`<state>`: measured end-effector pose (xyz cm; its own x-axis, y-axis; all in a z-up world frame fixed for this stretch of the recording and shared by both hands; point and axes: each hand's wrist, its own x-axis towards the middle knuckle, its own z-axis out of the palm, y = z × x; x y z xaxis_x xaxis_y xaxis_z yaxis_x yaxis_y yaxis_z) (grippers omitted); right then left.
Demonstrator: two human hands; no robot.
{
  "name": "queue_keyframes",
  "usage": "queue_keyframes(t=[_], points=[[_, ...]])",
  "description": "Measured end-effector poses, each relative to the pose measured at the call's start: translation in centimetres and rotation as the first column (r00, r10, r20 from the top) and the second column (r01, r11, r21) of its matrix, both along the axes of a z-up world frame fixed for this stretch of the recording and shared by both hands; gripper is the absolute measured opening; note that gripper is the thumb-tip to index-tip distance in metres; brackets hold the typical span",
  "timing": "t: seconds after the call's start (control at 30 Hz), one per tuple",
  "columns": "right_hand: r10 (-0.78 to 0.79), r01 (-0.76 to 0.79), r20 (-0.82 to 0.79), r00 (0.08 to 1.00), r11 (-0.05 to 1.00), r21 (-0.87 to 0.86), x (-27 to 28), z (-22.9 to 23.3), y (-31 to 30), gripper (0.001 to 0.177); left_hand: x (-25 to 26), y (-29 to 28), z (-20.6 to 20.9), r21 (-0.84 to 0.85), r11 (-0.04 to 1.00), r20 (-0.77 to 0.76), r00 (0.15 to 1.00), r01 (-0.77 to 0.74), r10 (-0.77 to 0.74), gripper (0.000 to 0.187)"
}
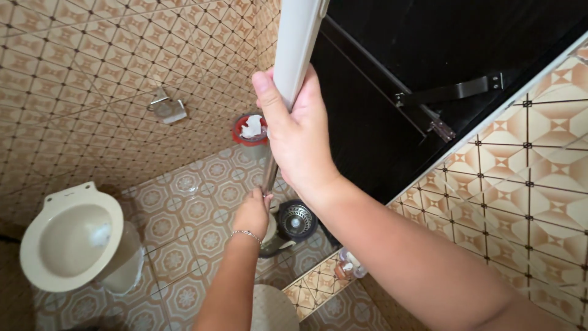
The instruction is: The person mops the bathroom floor using a mop and a bucket of water. They repeatedly dip the mop into the bucket, wring it out, and scrub the tiled floor around the toilet and shower area.
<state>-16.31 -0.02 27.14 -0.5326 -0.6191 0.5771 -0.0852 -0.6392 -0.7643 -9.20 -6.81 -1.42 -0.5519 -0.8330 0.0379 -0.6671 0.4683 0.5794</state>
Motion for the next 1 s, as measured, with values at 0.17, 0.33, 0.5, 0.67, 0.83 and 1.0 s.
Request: queue_keyframes(t=[0.17,0.33,0.5,0.67,0.83,1.0], points=[[-0.009,0.009,0.025,1.000,1.000,-0.012,-0.5,-0.6,-0.3,0.025,-1.2,0.6,0.1,0.140,0.986,0.033,0.996,-0.092,0.088,0.042],[0.007,-0.010,0.060,0.998,0.998,0.058,-1.2,-2.8,-0.5,0.024,-0.3,-0.6,0.2,0.180,0.976,-0.179,0.972,-0.120,0.153,0.061],[0.040,-0.044,0.026,0.999,0.989,0.144,-2.1,-9.4,-2.9,0.024,1.6,-0.9,4.5,0.174,0.974,-0.174,0.969,-0.144,0.175,0.074],[0.171,-0.169,0.013,0.985,0.961,0.218,-2.8,-18.2,-5.0,0.031,3.7,-0.9,5.9,0.157,0.983,-0.279,0.951,-0.094,0.135,0.070],[0.263,-0.242,-0.001,0.965,0.887,0.392,-3.7,-21.4,-5.0,0.035,4.7,-1.5,7.2,0.142,0.989,-0.481,0.871,-0.029,0.095,0.059],[0.343,-0.303,-0.097,0.934,0.908,0.291,-3.3,-13.9,-3.8,0.049,3.5,0.9,17.0,0.057,0.995,-0.817,0.576,0.087,-0.004,0.045]])
